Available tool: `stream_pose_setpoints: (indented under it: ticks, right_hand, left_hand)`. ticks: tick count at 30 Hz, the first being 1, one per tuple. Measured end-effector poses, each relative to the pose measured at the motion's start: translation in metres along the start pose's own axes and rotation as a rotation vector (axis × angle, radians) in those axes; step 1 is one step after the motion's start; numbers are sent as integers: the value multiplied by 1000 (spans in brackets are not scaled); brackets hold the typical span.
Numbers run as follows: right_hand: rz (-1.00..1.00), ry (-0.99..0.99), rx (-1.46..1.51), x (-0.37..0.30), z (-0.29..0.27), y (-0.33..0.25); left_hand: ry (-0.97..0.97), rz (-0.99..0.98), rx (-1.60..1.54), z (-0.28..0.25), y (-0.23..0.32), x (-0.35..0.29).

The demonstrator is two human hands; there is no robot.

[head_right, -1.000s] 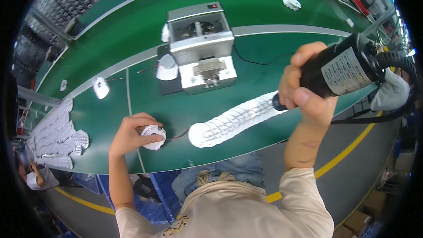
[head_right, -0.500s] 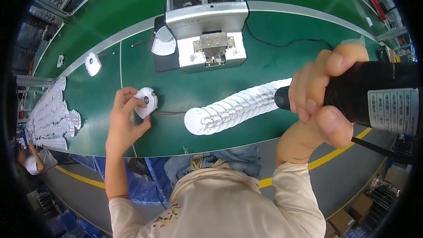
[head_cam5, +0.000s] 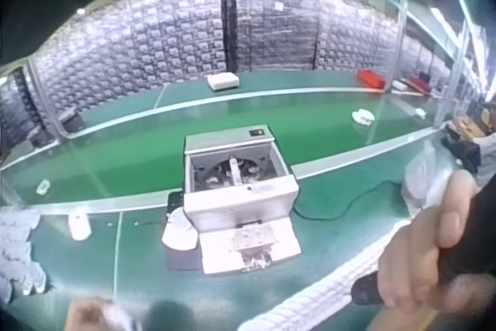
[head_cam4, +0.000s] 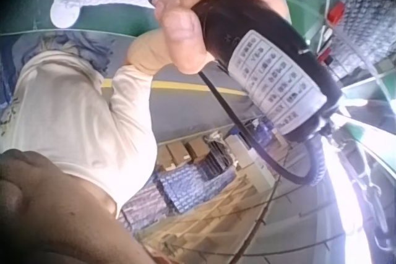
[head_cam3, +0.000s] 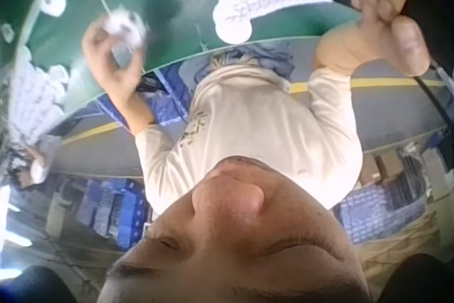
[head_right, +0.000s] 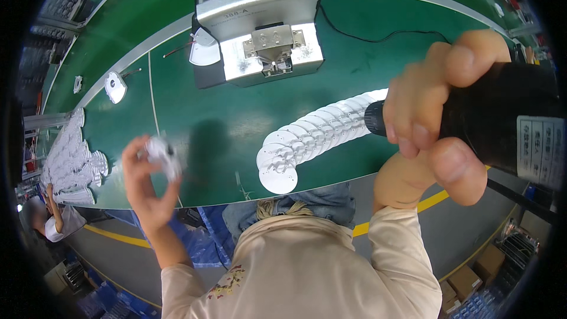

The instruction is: The person assembles components by positioning plastic covers onto base pieces, driving screws into them using an electric screwdriver, and setting the completed units onto the conveyor belt.

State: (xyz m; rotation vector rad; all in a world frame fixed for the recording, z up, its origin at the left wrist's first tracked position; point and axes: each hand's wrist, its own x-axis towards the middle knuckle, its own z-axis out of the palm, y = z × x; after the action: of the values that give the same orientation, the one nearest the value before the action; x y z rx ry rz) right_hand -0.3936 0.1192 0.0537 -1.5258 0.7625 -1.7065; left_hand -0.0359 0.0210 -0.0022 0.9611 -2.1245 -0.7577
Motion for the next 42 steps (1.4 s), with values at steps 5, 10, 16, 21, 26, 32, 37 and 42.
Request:
stream_pose_setpoints:
  ticks: [5,10,16,21,26,32,37,42]
  right_hand:
    - [22,-55,-19,6,4,1]
    - [13,-76,-25,6,9,1]
    - [-20,-87,24,5,6,2]
    - [-51,-88,14,3,5,4]
    - [-58,-98,10,5,8,4]
    - [-59,15,47,3,10,5]
    - [-64,33,51,3,13,8]
    - [-49,-68,55,6,10,8]
  left_hand:
    - [-400,199,-184,49,35,-46]
    - [-60,46,33,69,37,-39]
    - [-167,-115,439,43,6,-12]
    - [-253,15,317,48,58,-9]
    - [-452,-2,314,95,69,-4]
    - [-488,68,281,98,57,5]
    - [-479,163,216,101,57,13]
    - [-402,197,113,117,47,10]
